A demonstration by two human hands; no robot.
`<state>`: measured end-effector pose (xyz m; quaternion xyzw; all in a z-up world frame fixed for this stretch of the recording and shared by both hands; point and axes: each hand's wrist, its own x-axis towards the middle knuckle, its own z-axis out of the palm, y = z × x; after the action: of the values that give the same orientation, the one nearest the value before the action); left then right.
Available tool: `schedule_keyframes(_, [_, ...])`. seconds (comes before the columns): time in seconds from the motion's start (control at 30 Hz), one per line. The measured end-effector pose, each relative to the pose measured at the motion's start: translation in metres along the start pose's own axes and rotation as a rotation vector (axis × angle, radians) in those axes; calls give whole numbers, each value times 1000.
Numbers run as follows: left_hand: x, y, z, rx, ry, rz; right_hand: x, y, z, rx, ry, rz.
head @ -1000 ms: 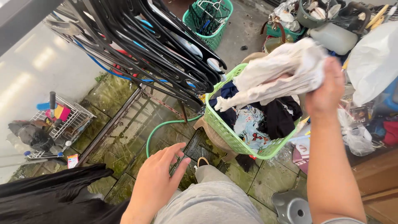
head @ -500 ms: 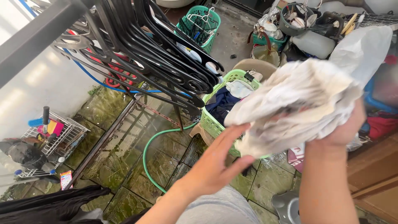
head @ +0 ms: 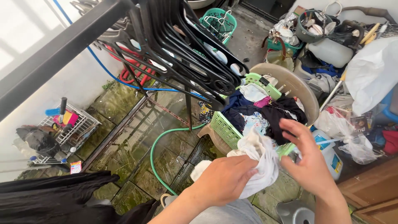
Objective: Hang various pieces of laundry onto hangers and a drying rack.
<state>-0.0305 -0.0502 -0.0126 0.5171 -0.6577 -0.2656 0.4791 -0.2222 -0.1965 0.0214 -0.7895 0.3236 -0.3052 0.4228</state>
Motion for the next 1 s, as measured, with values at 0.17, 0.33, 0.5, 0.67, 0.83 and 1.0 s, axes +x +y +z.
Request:
schedule_keyframes(0.17, [-8,0,-24,188,-25,136,-4,2,26,77,-412,-113])
schedule_keyframes(0.33, [-14,17,-66,312,81,82,-5,39,38,-296,-377,202])
schedule_keyframes(0.5, [-31,35,-91,264,276,-52,12,1,52,-275,-218,-78])
schedule_keyframes(0.67, [-57,28,-109,226,308,-32,20,-9,46,-206,-128,-261])
schedule_keyframes(0.83, [-69,-13,-98,526,409,-78,21,-15,41,29,-340,-382])
schedule_keyframes(1.0, [-71,-33,-87,795,502,-215,30,-20,56,-358,-480,-81])
